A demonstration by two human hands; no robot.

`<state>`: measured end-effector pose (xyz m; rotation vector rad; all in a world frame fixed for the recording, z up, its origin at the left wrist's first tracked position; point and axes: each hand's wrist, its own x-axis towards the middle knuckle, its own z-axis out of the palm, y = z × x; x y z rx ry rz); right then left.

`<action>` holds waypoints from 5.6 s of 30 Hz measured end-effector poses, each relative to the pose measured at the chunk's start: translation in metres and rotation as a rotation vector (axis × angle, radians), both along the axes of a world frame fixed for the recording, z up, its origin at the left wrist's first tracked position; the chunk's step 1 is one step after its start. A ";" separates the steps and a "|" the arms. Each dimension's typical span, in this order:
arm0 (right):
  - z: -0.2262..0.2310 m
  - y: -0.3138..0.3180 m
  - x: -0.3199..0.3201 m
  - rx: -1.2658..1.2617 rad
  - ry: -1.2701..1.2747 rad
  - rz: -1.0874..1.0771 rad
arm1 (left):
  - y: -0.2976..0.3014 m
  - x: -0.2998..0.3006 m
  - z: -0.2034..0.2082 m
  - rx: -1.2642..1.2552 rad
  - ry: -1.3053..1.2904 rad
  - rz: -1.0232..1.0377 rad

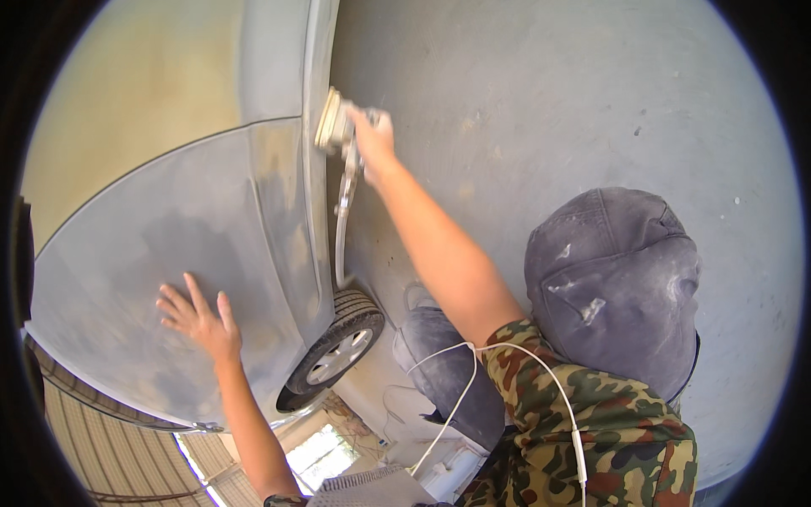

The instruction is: The person uses a pneumatic sander to smooth the surface of a white car door. They move the sander across the door panel, around the handle, and along the edges, while occasionally touching the surface with the left hand to check progress.

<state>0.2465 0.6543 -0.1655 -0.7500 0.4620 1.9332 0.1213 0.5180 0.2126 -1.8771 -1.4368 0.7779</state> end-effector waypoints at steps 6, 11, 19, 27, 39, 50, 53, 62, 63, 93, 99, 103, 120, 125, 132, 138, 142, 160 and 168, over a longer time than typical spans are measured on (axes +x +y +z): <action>-0.010 0.059 0.020 0.164 -0.073 -0.175 | -0.037 0.025 -0.120 -0.351 -0.717 0.373; -0.003 0.000 -0.032 0.140 0.111 -0.007 | -0.096 0.019 -0.186 -0.212 -1.099 0.714; 0.024 -0.142 -0.143 -0.113 0.308 0.234 | -0.264 -0.074 -0.152 -0.057 -0.846 1.010; 0.061 -0.229 -0.207 -0.201 0.267 0.316 | -0.488 -0.124 -0.121 0.109 -0.785 1.125; 0.061 -0.191 -0.218 0.310 -0.247 -0.197 | -0.584 -0.122 -0.304 0.103 -1.511 1.681; 0.123 -0.369 -0.349 0.278 -0.017 0.233 | -0.581 -0.142 -0.338 0.079 -1.119 1.490; 0.123 -0.399 -0.365 0.262 0.069 0.281 | -0.599 -0.140 -0.366 0.056 -1.053 1.579; 0.094 -0.334 -0.353 0.453 -0.205 0.006 | -0.826 -0.327 -0.406 0.113 -0.561 1.788; 0.099 -0.318 -0.350 0.529 -0.260 -0.037 | -0.868 -0.354 -0.386 0.065 -0.544 1.739; 0.099 -0.055 -0.190 0.305 -0.737 -0.175 | -0.232 -0.143 -0.113 -0.365 -1.562 1.282; 0.083 -0.087 -0.209 -0.042 -0.370 0.084 | -0.097 -0.138 -0.143 0.205 -1.147 0.575; 0.070 -0.108 -0.191 -0.049 -0.209 0.122 | -0.131 -0.143 -0.167 -0.086 -1.159 0.969; 0.100 -0.044 -0.168 0.093 -0.376 -0.155 | -0.633 -0.083 0.058 -0.150 -0.503 1.971; 0.086 -0.045 -0.170 -0.038 -0.452 -0.017 | -0.557 -0.034 0.045 0.135 -0.503 1.939; 0.089 -0.019 -0.127 -0.161 -0.386 0.169 | -0.382 0.027 -0.019 0.336 -0.696 1.806; 0.090 -0.020 -0.116 -0.287 -0.083 0.311 | -0.280 0.068 -0.069 0.391 -0.783 1.673; 0.074 -0.018 -0.108 -0.200 -0.096 0.136 | -0.256 0.041 -0.094 0.339 -0.909 1.503; 0.132 -0.193 -0.257 0.181 -0.611 -0.063 | -0.483 -0.241 -0.184 0.366 -1.230 1.227; 0.156 -0.279 -0.303 0.191 -0.414 0.040 | -0.558 -0.261 -0.144 0.525 -1.187 1.318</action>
